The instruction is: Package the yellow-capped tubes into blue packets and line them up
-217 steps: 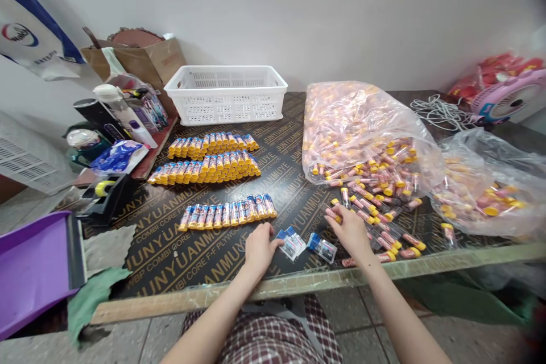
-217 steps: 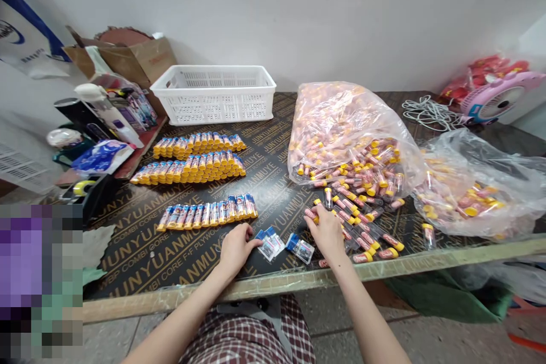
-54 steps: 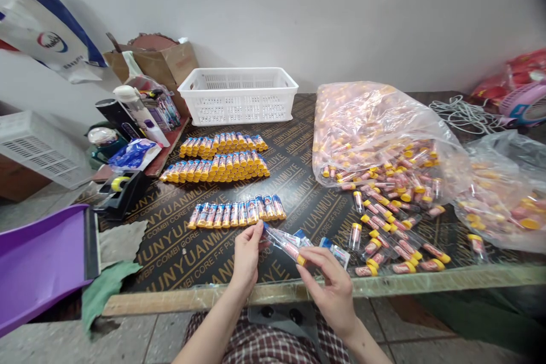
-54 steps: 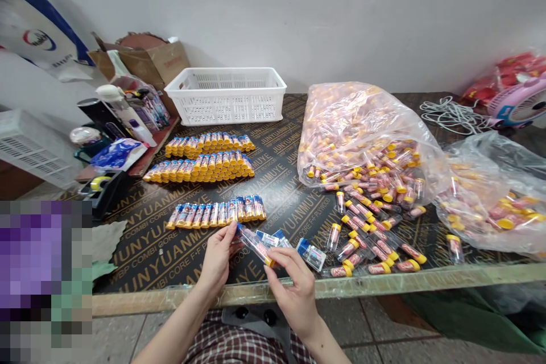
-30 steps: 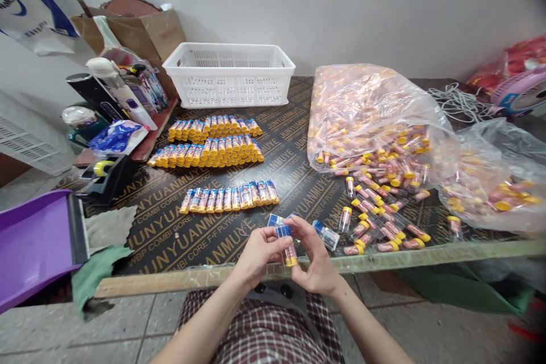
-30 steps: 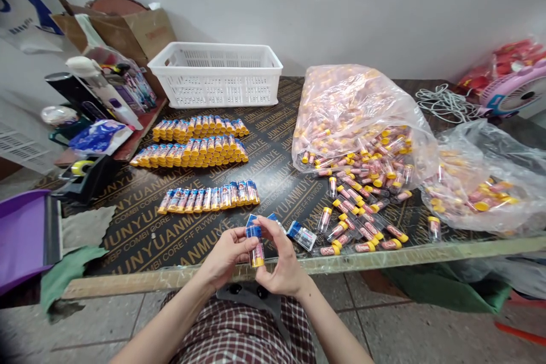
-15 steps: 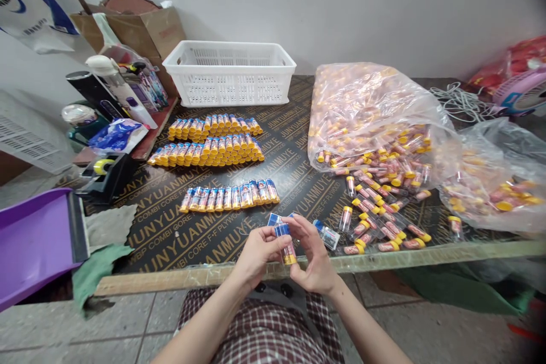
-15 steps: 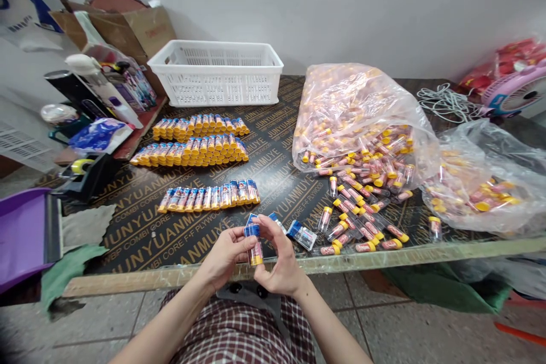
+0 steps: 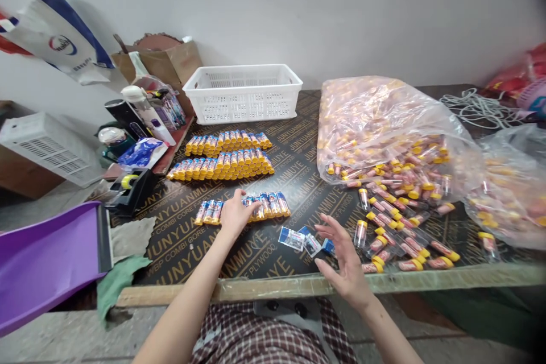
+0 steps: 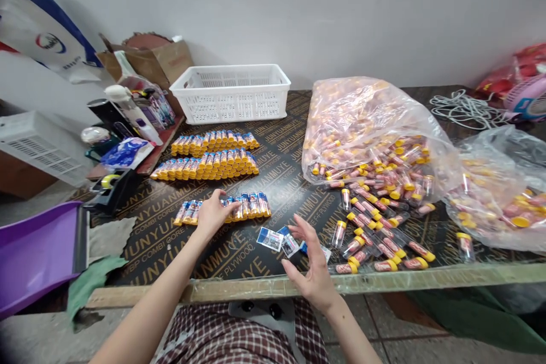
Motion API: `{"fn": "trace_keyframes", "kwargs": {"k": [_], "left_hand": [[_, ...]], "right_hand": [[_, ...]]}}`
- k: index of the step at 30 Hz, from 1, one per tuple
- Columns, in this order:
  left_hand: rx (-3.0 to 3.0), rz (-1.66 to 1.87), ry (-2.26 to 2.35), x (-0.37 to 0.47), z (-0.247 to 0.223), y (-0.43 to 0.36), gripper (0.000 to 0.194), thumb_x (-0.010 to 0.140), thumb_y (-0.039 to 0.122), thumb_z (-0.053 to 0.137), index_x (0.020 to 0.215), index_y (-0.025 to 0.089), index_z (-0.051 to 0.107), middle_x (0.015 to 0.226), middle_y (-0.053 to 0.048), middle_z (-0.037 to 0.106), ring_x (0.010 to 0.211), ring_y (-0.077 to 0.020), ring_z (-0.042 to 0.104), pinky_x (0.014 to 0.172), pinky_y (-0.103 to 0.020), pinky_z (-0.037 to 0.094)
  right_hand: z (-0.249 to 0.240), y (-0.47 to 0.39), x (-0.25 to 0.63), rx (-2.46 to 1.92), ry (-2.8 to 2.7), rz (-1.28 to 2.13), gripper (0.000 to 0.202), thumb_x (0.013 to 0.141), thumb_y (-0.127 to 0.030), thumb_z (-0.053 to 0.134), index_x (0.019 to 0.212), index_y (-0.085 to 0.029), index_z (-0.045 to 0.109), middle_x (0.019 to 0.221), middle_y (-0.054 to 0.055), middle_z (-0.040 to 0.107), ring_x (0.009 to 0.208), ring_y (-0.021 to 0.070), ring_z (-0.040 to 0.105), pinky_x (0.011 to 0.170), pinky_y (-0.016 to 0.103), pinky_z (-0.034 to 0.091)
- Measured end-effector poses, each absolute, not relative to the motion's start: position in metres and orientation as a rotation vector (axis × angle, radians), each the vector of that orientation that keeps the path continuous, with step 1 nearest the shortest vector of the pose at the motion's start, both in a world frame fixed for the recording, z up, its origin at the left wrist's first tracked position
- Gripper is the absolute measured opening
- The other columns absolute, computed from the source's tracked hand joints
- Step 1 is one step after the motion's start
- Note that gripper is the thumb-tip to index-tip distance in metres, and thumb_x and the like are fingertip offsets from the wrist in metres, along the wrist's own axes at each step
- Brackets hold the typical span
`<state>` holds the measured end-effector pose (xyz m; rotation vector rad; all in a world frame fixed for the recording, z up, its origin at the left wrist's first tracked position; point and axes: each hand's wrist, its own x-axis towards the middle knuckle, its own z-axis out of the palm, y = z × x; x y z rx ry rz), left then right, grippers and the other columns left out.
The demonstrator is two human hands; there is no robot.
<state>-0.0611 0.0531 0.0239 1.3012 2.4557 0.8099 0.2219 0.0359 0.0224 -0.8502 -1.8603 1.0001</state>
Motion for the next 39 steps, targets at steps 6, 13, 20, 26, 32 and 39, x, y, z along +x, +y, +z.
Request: {"fn": "trace_keyframes", "kwargs": {"k": [6, 13, 20, 26, 32, 39], "left_hand": [[1.473, 0.972, 2.348, -0.024, 0.024, 0.032, 0.034, 0.079, 0.054, 0.054, 0.075, 0.021, 0.060, 0.062, -0.003, 0.060, 0.060, -0.0186, 0.055, 0.059, -0.026, 0.032], [1.579, 0.518, 2.190, 0.021, -0.004, 0.017, 0.028, 0.071, 0.048, 0.067, 0.075, 0.021, 0.060, 0.077, -0.006, 0.065, 0.072, -0.0224, 0.059, 0.061, -0.026, 0.031], [1.485, 0.744, 2.078, 0.011, -0.007, 0.011, 0.010, 0.071, 0.023, 0.066, 0.062, 0.020, 0.061, 0.068, -0.002, 0.062, 0.065, -0.0168, 0.056, 0.061, -0.025, 0.032], [1.011, 1.209, 1.691, 0.017, -0.010, 0.004, 0.015, 0.059, 0.018, 0.070, 0.060, 0.018, 0.056, 0.055, 0.002, 0.058, 0.054, -0.0127, 0.054, 0.056, -0.023, 0.040], [0.290, 1.375, 1.271, 0.027, 0.011, 0.006, 0.042, 0.047, 0.017, 0.081, 0.086, 0.012, 0.066, 0.064, -0.001, 0.066, 0.053, -0.0094, 0.058, 0.057, -0.021, 0.049], [0.086, 1.505, 1.221, 0.023, 0.023, 0.008, 0.038, 0.043, 0.032, 0.087, 0.067, 0.010, 0.068, 0.058, -0.001, 0.065, 0.050, -0.0078, 0.056, 0.050, -0.018, 0.048]], "right_hand": [[0.016, 0.077, 0.259, -1.228, -2.007, 0.384, 0.044, 0.084, -0.037, 0.056, 0.125, -0.022, 0.051, 0.127, 0.012, 0.049, 0.117, 0.0271, 0.047, 0.098, 0.047, 0.039], [-0.005, 0.134, 0.304, -1.817, -2.242, -0.204, 0.044, 0.082, -0.048, 0.054, 0.104, -0.011, 0.065, 0.084, 0.017, 0.064, 0.087, 0.0326, 0.057, 0.074, 0.042, 0.043], [-0.008, 0.138, 0.299, -1.798, -2.261, 0.067, 0.040, 0.082, -0.035, 0.051, 0.115, -0.014, 0.059, 0.078, 0.009, 0.067, 0.076, 0.0249, 0.062, 0.064, 0.032, 0.044], [0.018, 0.117, 0.278, -1.431, -1.854, 0.462, 0.041, 0.080, -0.032, 0.053, 0.118, -0.017, 0.057, 0.089, 0.007, 0.064, 0.074, 0.0192, 0.060, 0.069, 0.033, 0.049], [0.040, 0.062, 0.238, -1.104, -1.625, 1.027, 0.023, 0.082, -0.032, 0.061, 0.102, -0.020, 0.062, 0.100, 0.007, 0.063, 0.089, 0.0196, 0.063, 0.077, 0.032, 0.053], [0.027, 0.020, 0.213, -0.983, -1.689, 0.938, 0.025, 0.085, -0.019, 0.057, 0.109, -0.024, 0.062, 0.108, 0.007, 0.059, 0.097, 0.0186, 0.060, 0.079, 0.031, 0.055]]}}
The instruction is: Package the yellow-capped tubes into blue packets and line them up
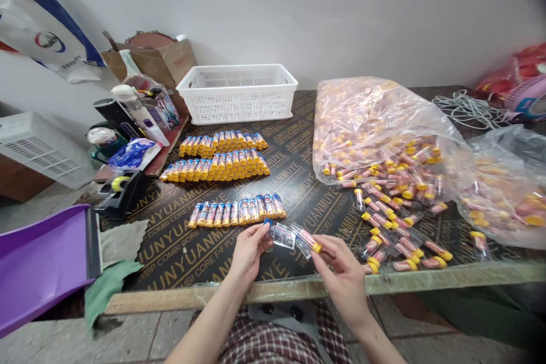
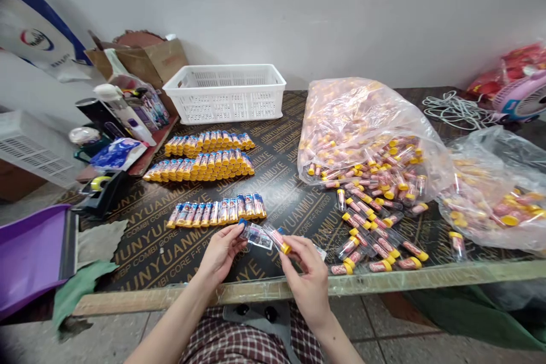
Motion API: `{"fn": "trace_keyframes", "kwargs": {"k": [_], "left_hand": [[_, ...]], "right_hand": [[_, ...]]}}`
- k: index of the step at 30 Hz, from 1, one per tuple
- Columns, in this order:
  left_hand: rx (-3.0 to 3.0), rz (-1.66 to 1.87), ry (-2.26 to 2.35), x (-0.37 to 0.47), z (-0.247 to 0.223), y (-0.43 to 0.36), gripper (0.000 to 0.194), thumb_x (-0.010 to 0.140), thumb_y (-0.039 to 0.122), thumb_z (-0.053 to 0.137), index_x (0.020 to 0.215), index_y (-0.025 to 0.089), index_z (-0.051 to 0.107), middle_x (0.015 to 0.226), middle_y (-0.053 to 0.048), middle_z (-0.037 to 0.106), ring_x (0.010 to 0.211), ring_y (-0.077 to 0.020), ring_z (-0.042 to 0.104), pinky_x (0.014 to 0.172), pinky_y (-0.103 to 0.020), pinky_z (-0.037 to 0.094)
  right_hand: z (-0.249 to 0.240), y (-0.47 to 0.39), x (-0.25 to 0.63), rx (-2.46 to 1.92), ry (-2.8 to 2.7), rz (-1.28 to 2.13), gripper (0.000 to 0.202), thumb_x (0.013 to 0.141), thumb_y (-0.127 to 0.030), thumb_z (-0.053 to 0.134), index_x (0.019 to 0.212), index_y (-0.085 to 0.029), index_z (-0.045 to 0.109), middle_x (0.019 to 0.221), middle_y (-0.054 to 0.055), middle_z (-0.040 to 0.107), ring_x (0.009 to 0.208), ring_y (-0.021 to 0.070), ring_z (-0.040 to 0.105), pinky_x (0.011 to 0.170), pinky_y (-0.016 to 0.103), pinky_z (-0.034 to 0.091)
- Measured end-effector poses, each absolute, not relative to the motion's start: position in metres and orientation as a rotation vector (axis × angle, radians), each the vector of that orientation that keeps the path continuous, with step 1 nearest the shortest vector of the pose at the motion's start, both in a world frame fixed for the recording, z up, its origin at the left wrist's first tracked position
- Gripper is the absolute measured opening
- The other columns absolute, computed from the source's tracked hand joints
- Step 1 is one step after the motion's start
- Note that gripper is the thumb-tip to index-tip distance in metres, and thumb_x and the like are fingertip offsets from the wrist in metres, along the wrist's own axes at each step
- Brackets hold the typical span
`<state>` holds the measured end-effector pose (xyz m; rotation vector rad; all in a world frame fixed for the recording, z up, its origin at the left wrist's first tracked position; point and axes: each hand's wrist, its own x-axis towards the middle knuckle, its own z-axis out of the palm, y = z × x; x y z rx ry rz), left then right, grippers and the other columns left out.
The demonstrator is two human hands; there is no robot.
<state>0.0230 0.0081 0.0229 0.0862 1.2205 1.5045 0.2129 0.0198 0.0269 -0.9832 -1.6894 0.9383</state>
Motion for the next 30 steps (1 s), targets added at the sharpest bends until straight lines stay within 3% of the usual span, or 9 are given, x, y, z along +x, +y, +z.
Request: {"fn": "trace_keyframes", "kwargs": {"k": [6, 12, 16, 21, 24, 28, 30], "left_hand": [[-0.004, 1.586, 1.237, 0.019, 0.022, 0.008, 0.041, 0.041, 0.038, 0.087, 0.060, 0.010, 0.064, 0.052, -0.001, 0.063, 0.049, -0.0093, 0.058, 0.049, -0.018, 0.046], [0.047, 1.595, 1.244, 0.022, 0.021, 0.006, 0.041, 0.048, 0.041, 0.084, 0.063, 0.010, 0.062, 0.055, -0.001, 0.062, 0.051, -0.0084, 0.057, 0.051, -0.018, 0.046], [0.184, 1.602, 1.171, 0.028, 0.025, 0.003, 0.039, 0.057, 0.037, 0.081, 0.079, 0.013, 0.061, 0.068, -0.001, 0.066, 0.057, -0.0096, 0.060, 0.057, -0.021, 0.051], [0.315, 1.440, 1.104, 0.033, 0.039, -0.005, 0.050, 0.059, 0.028, 0.081, 0.101, 0.015, 0.057, 0.073, -0.003, 0.069, 0.061, -0.0122, 0.063, 0.061, -0.024, 0.052], [0.416, 1.280, 1.052, 0.036, 0.044, -0.010, 0.041, 0.063, 0.031, 0.079, 0.095, 0.010, 0.063, 0.074, -0.006, 0.069, 0.061, -0.0118, 0.062, 0.058, -0.022, 0.050], [0.456, 1.173, 1.045, 0.042, 0.045, -0.014, 0.033, 0.067, 0.038, 0.075, 0.079, 0.008, 0.067, 0.064, -0.004, 0.065, 0.054, -0.0085, 0.056, 0.054, -0.019, 0.047], [0.477, 1.144, 1.043, 0.045, 0.045, -0.016, 0.034, 0.066, 0.037, 0.076, 0.081, 0.008, 0.068, 0.064, -0.003, 0.064, 0.053, -0.0083, 0.055, 0.053, -0.019, 0.046]], "right_hand": [[0.026, 0.010, 0.207, -0.922, -1.823, 0.619, 0.034, 0.082, -0.009, 0.059, 0.113, -0.024, 0.061, 0.104, 0.006, 0.062, 0.096, 0.0189, 0.060, 0.083, 0.033, 0.051], [0.027, 0.007, 0.200, -0.847, -1.901, 0.622, 0.036, 0.082, -0.006, 0.057, 0.114, -0.024, 0.061, 0.103, 0.006, 0.062, 0.096, 0.0174, 0.060, 0.086, 0.031, 0.050], [0.025, 0.006, 0.197, -0.839, -1.966, 0.793, 0.036, 0.085, -0.011, 0.054, 0.117, -0.026, 0.060, 0.108, 0.006, 0.061, 0.099, 0.0179, 0.060, 0.088, 0.031, 0.050], [0.019, 0.012, 0.196, -0.801, -1.966, 0.869, 0.043, 0.086, -0.008, 0.046, 0.122, -0.030, 0.056, 0.105, 0.005, 0.058, 0.096, 0.0172, 0.059, 0.085, 0.032, 0.051], [0.018, 0.016, 0.196, -0.819, -1.963, 0.816, 0.059, 0.079, -0.007, 0.051, 0.133, -0.030, 0.044, 0.113, 0.007, 0.052, 0.104, 0.0208, 0.056, 0.090, 0.039, 0.050], [0.021, 0.020, 0.198, -0.733, -1.983, 0.945, 0.083, 0.068, -0.005, 0.053, 0.143, -0.029, 0.023, 0.145, 0.009, 0.026, 0.128, 0.0285, 0.039, 0.102, 0.048, 0.041], [0.022, 0.021, 0.199, -0.662, -2.010, 1.077, 0.088, 0.065, -0.004, 0.051, 0.144, -0.028, 0.019, 0.149, 0.008, 0.020, 0.131, 0.0287, 0.035, 0.105, 0.047, 0.039]]}}
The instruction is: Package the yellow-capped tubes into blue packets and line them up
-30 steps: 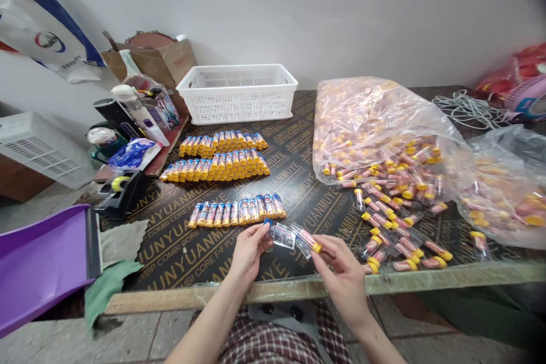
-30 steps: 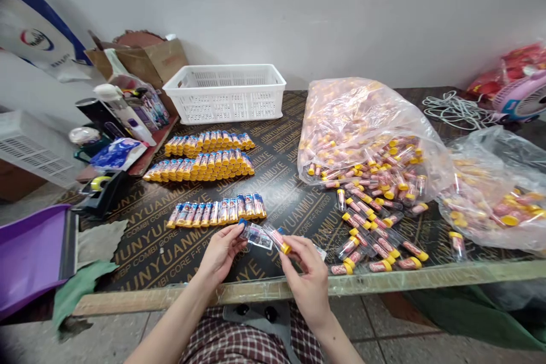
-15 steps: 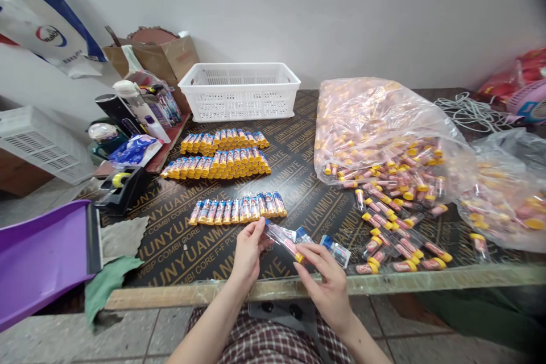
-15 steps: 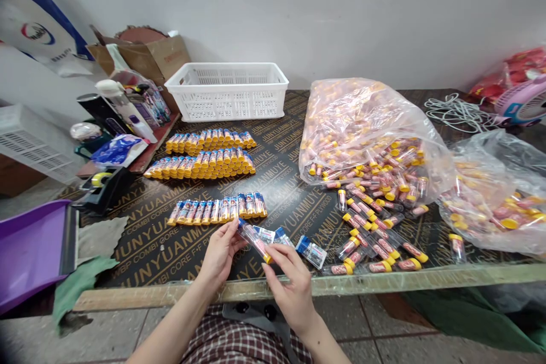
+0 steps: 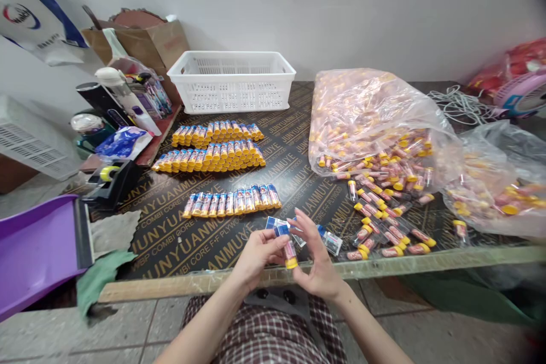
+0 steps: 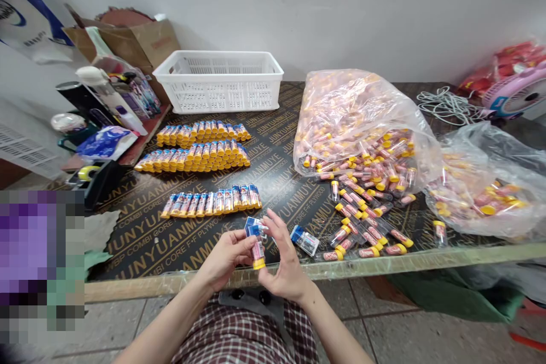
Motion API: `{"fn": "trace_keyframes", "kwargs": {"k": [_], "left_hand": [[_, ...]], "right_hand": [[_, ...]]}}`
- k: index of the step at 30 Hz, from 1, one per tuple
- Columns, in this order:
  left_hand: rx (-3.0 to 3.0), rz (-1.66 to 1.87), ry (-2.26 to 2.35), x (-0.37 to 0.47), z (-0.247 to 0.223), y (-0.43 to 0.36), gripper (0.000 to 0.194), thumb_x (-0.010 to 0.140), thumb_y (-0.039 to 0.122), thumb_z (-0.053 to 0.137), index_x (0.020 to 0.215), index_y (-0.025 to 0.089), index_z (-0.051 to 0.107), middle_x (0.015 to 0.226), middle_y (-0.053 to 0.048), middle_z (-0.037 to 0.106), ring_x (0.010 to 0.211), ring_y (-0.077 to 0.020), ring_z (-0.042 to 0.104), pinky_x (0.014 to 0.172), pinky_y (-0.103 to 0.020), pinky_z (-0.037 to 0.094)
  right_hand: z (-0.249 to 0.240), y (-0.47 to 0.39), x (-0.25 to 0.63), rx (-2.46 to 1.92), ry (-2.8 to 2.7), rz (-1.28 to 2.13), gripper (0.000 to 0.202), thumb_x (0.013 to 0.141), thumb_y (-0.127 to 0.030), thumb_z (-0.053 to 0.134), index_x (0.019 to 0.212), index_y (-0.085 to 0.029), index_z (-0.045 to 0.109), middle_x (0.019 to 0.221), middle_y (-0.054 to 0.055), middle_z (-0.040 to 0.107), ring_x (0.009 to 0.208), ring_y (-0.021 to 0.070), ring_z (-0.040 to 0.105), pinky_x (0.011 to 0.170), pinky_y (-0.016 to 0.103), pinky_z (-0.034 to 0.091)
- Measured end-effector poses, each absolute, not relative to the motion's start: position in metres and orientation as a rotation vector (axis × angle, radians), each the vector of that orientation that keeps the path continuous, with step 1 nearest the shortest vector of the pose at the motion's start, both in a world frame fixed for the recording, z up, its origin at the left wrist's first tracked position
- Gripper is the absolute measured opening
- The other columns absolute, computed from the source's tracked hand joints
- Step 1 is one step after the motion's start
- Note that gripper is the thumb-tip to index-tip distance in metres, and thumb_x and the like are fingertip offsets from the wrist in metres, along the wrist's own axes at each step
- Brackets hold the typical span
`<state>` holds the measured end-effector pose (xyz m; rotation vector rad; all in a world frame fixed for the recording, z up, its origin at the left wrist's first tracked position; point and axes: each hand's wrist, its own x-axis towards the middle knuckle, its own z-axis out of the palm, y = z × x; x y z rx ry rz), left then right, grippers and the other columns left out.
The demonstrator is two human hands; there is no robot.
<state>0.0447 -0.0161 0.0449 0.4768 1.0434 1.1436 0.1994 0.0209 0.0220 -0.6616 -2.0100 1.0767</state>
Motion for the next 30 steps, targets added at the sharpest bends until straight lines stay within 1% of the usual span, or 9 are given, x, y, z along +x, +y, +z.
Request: {"fn": "trace_keyframes", "kwargs": {"k": [4, 6, 10, 17, 22, 26, 28, 30], "left_hand": [[0.498, 1.111, 1.043, 0.048, 0.045, -0.019, 0.037, 0.064, 0.038, 0.077, 0.084, 0.008, 0.069, 0.065, -0.003, 0.064, 0.053, -0.0089, 0.055, 0.053, -0.020, 0.046], [0.495, 1.110, 1.055, 0.050, 0.044, -0.020, 0.037, 0.063, 0.038, 0.077, 0.084, 0.008, 0.069, 0.067, -0.004, 0.065, 0.055, -0.0097, 0.056, 0.053, -0.021, 0.046], [0.498, 1.112, 1.070, 0.052, 0.043, -0.022, 0.040, 0.063, 0.038, 0.078, 0.088, 0.009, 0.069, 0.070, -0.004, 0.065, 0.057, -0.0104, 0.056, 0.053, -0.021, 0.045], [0.476, 1.126, 1.083, 0.052, 0.046, -0.022, 0.037, 0.059, 0.040, 0.079, 0.079, 0.010, 0.069, 0.066, -0.004, 0.064, 0.055, -0.0108, 0.056, 0.051, -0.020, 0.042], [0.467, 1.136, 1.053, 0.053, 0.046, -0.023, 0.036, 0.059, 0.039, 0.079, 0.078, 0.010, 0.069, 0.064, -0.003, 0.063, 0.052, -0.0094, 0.053, 0.048, -0.019, 0.040], [0.465, 1.135, 1.060, 0.055, 0.044, -0.024, 0.035, 0.061, 0.038, 0.078, 0.079, 0.010, 0.068, 0.065, -0.003, 0.064, 0.052, -0.0089, 0.053, 0.050, -0.019, 0.042], [0.485, 1.147, 1.104, 0.048, 0.044, -0.020, 0.036, 0.061, 0.040, 0.077, 0.078, 0.010, 0.067, 0.065, -0.004, 0.064, 0.052, -0.0097, 0.054, 0.050, -0.020, 0.043], [0.551, 1.201, 1.233, 0.030, 0.045, -0.012, 0.038, 0.060, 0.043, 0.077, 0.074, 0.011, 0.065, 0.062, -0.004, 0.065, 0.049, -0.0109, 0.055, 0.049, -0.022, 0.042]], "right_hand": [[0.020, 0.020, 0.202, -0.589, -2.015, 1.217, 0.089, 0.062, -0.003, 0.049, 0.143, -0.027, 0.022, 0.143, 0.008, 0.036, 0.129, 0.0259, 0.040, 0.107, 0.045, 0.037], [0.018, 0.018, 0.202, -0.598, -1.979, 1.227, 0.088, 0.061, -0.003, 0.049, 0.142, -0.027, 0.024, 0.140, 0.008, 0.040, 0.127, 0.0251, 0.043, 0.107, 0.043, 0.038], [0.016, 0.017, 0.200, -0.602, -1.932, 1.221, 0.087, 0.060, -0.003, 0.050, 0.141, -0.026, 0.025, 0.139, 0.008, 0.042, 0.125, 0.0251, 0.045, 0.105, 0.042, 0.040], [0.017, 0.016, 0.199, -0.588, -1.906, 1.189, 0.086, 0.061, -0.005, 0.049, 0.141, -0.024, 0.025, 0.138, 0.010, 0.043, 0.122, 0.0254, 0.048, 0.102, 0.042, 0.043], [0.017, 0.015, 0.198, -0.602, -1.913, 1.183, 0.086, 0.061, -0.005, 0.049, 0.141, -0.024, 0.023, 0.138, 0.011, 0.043, 0.122, 0.0254, 0.048, 0.102, 0.043, 0.043], [0.020, 0.015, 0.196, -0.570, -1.907, 1.211, 0.086, 0.064, -0.005, 0.050, 0.142, -0.025, 0.021, 0.139, 0.011, 0.042, 0.124, 0.0251, 0.047, 0.103, 0.044, 0.042], [0.023, 0.016, 0.197, -0.565, -1.915, 1.227, 0.086, 0.068, -0.007, 0.053, 0.143, -0.026, 0.017, 0.143, 0.011, 0.036, 0.124, 0.0252, 0.046, 0.103, 0.045, 0.041], [0.025, 0.019, 0.202, -0.587, -1.913, 1.215, 0.086, 0.071, -0.012, 0.057, 0.144, -0.028, 0.014, 0.148, 0.011, 0.027, 0.124, 0.0262, 0.045, 0.103, 0.047, 0.039]]}}
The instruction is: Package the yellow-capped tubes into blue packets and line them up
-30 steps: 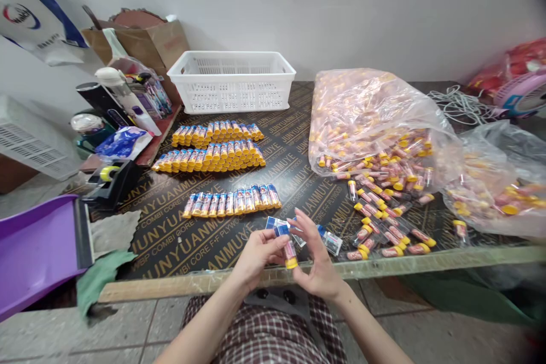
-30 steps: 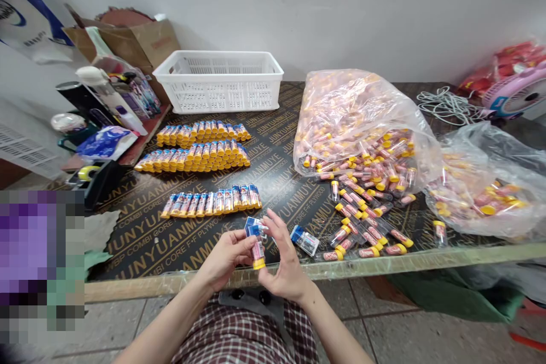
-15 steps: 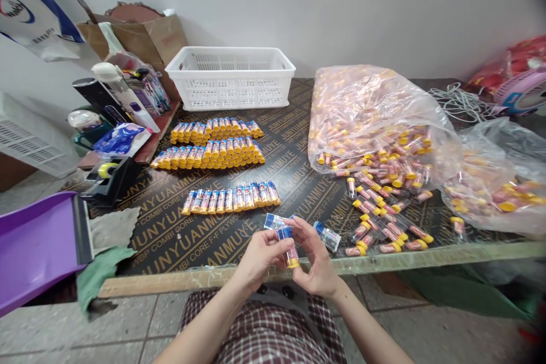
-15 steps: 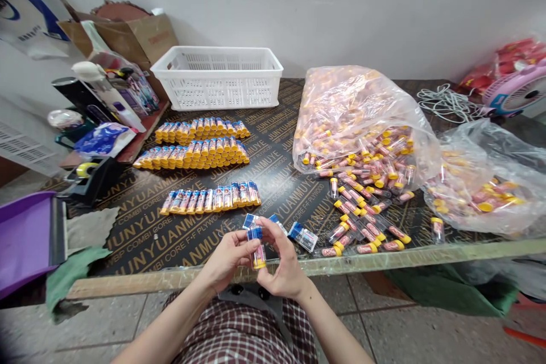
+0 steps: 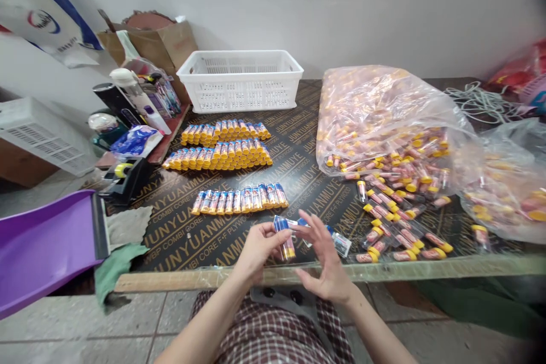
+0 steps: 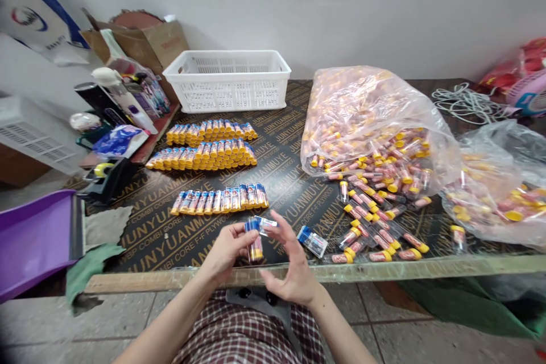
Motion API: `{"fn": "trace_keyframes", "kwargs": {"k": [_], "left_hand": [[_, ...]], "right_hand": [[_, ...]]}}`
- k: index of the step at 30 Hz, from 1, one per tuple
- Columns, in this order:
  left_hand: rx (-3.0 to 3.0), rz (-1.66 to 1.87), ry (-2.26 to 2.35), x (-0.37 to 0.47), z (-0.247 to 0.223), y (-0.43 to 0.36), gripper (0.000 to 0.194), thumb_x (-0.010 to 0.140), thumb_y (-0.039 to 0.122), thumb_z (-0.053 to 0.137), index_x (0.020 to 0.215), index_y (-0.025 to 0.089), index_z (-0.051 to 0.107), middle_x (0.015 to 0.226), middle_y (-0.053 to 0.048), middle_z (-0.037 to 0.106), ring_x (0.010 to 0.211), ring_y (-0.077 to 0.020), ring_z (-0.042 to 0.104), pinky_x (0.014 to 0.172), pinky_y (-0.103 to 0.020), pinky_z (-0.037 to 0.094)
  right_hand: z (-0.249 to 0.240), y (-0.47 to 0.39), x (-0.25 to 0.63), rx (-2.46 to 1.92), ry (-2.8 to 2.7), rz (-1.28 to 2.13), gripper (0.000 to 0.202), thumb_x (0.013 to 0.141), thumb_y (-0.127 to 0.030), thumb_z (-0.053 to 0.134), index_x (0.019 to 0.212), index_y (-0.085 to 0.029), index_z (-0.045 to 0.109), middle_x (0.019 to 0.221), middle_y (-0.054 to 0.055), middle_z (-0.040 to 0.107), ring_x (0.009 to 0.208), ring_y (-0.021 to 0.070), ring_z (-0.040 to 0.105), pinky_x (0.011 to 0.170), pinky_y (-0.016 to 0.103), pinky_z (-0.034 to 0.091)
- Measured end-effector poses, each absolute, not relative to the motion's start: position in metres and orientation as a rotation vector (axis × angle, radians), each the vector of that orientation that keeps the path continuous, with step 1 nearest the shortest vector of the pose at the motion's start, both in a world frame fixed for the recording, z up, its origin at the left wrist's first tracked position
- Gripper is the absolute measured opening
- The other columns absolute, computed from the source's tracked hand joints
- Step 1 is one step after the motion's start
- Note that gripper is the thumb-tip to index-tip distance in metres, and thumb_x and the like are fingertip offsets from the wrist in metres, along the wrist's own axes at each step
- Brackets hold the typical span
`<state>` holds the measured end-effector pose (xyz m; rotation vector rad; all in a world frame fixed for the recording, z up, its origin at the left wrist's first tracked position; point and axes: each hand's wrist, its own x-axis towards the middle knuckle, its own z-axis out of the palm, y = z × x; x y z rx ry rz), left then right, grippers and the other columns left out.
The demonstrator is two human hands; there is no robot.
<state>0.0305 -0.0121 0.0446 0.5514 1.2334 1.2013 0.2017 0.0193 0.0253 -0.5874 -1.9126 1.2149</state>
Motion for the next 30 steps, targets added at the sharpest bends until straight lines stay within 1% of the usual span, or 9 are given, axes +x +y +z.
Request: {"fn": "trace_keyframes", "kwargs": {"k": [2, 5, 10, 13, 16, 18, 21, 25, 30], "left_hand": [[0.684, 1.293, 1.493, 0.003, 0.045, 0.000, 0.041, 0.057, 0.046, 0.077, 0.075, 0.012, 0.063, 0.056, -0.003, 0.063, 0.045, -0.0121, 0.053, 0.046, -0.022, 0.040], [0.967, 1.297, 2.040, -0.042, 0.043, 0.018, 0.053, 0.057, 0.049, 0.076, 0.096, 0.015, 0.061, 0.050, 0.003, 0.057, 0.047, -0.0149, 0.053, 0.049, -0.024, 0.038], [1.305, 0.790, 2.499, -0.076, 0.033, 0.037, 0.050, 0.071, 0.052, 0.065, 0.107, 0.018, 0.058, 0.067, -0.004, 0.064, 0.069, -0.0226, 0.062, 0.061, -0.027, 0.038], [1.420, 0.632, 2.569, -0.071, 0.031, 0.037, 0.048, 0.079, 0.054, 0.055, 0.110, 0.018, 0.057, 0.069, -0.007, 0.065, 0.071, -0.0251, 0.062, 0.062, -0.028, 0.037], [1.466, 0.711, 2.595, -0.053, 0.030, 0.031, 0.041, 0.084, 0.054, 0.046, 0.099, 0.019, 0.061, 0.066, -0.005, 0.063, 0.067, -0.0230, 0.061, 0.061, -0.027, 0.034], [1.484, 0.754, 2.471, -0.035, 0.027, 0.024, 0.037, 0.084, 0.055, 0.046, 0.082, 0.021, 0.061, 0.064, -0.003, 0.062, 0.064, -0.0201, 0.059, 0.059, -0.026, 0.033], [1.534, 0.612, 2.239, -0.007, 0.015, 0.018, 0.038, 0.077, 0.058, 0.053, 0.071, 0.021, 0.058, 0.066, -0.003, 0.063, 0.065, -0.0199, 0.059, 0.057, -0.025, 0.032], [1.565, 0.407, 2.246, 0.012, 0.000, 0.015, 0.038, 0.072, 0.057, 0.061, 0.077, 0.020, 0.057, 0.077, -0.008, 0.066, 0.071, -0.0236, 0.060, 0.058, -0.027, 0.030], [1.559, 0.449, 2.234, 0.010, -0.004, 0.010, 0.015, 0.082, 0.036, 0.057, 0.080, 0.021, 0.058, 0.081, -0.005, 0.066, 0.075, -0.0202, 0.060, 0.062, -0.025, 0.032]], "right_hand": [[0.025, 0.024, 0.209, -0.635, -1.877, 1.182, 0.084, 0.074, -0.017, 0.059, 0.144, -0.029, 0.013, 0.150, 0.011, 0.022, 0.124, 0.0268, 0.045, 0.104, 0.050, 0.038], [0.021, 0.031, 0.220, -0.725, -1.798, 1.146, 0.076, 0.080, -0.021, 0.056, 0.144, -0.029, 0.015, 0.147, 0.011, 0.027, 0.120, 0.0256, 0.048, 0.103, 0.051, 0.038], [0.019, 0.033, 0.228, -0.869, -1.812, 1.064, 0.068, 0.082, -0.026, 0.057, 0.142, -0.028, 0.025, 0.142, 0.012, 0.036, 0.116, 0.0242, 0.051, 0.099, 0.046, 0.043], [0.023, 0.038, 0.235, -0.954, -1.912, 0.906, 0.063, 0.083, -0.028, 0.057, 0.140, -0.026, 0.030, 0.138, 0.011, 0.040, 0.115, 0.0235, 0.051, 0.097, 0.044, 0.044], [0.021, 0.057, 0.256, -1.150, -1.997, 0.503, 0.047, 0.085, -0.032, 0.055, 0.130, -0.023, 0.046, 0.129, 0.011, 0.048, 0.114, 0.0247, 0.050, 0.096, 0.045, 0.043], [0.016, 0.074, 0.277, -1.348, -2.021, 0.177, 0.037, 0.085, -0.035, 0.053, 0.118, -0.019, 0.058, 0.113, 0.012, 0.058, 0.106, 0.0269, 0.053, 0.092, 0.046, 0.044], [0.008, 0.097, 0.307, -1.723, -2.082, -0.126, 0.037, 0.085, -0.042, 0.052, 0.105, -0.014, 0.065, 0.087, 0.013, 0.065, 0.088, 0.0295, 0.059, 0.078, 0.044, 0.047], [0.004, 0.110, 0.322, -2.067, -2.180, -0.263, 0.044, 0.082, -0.051, 0.053, 0.107, -0.016, 0.065, 0.077, 0.013, 0.067, 0.074, 0.0290, 0.062, 0.066, 0.037, 0.044], [0.000, 0.111, 0.313, -2.068, -2.257, -0.174, 0.048, 0.082, -0.046, 0.054, 0.119, -0.016, 0.056, 0.077, 0.011, 0.068, 0.075, 0.0293, 0.063, 0.061, 0.034, 0.042]]}}
